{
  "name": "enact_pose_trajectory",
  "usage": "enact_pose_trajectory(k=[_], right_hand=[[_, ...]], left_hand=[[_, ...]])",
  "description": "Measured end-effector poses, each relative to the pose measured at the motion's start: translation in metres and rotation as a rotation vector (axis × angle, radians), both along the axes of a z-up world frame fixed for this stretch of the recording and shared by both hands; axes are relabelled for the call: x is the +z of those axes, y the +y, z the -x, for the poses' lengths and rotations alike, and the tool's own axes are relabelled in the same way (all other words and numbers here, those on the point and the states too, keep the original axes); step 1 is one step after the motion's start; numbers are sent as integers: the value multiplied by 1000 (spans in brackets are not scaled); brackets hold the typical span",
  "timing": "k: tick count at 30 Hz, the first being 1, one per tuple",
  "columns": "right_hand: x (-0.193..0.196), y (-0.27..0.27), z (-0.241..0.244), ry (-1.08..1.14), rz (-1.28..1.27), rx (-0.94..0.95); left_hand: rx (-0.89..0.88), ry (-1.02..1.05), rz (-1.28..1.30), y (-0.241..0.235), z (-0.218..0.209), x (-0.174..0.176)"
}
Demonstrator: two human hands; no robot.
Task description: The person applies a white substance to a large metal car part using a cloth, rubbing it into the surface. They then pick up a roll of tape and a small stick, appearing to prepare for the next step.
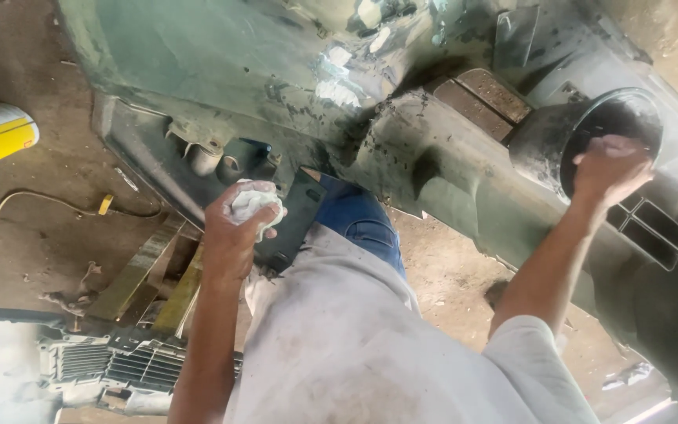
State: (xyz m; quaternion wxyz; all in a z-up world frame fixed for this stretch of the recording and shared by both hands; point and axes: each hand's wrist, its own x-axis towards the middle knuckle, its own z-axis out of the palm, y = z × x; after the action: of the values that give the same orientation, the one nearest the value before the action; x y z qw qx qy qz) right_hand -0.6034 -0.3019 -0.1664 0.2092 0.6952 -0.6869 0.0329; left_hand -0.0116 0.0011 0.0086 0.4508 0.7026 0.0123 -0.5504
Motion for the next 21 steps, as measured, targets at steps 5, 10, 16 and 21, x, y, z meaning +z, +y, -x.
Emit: enact_pose_trajectory(k=[5,10,16,21], right_hand=[[14,20,-69,-451,-301,-170],[30,45,-148,-606,-149,-97],[19,65,-180,-569,-69,-81],[-7,112,-298,-759,-790,-13]], left_hand=[[56,21,58,15,-4,-3],[114,-12,77,22,-7,-6],[130,-36,-10,27,-9,2],[122,5,15,25,-8,-2]])
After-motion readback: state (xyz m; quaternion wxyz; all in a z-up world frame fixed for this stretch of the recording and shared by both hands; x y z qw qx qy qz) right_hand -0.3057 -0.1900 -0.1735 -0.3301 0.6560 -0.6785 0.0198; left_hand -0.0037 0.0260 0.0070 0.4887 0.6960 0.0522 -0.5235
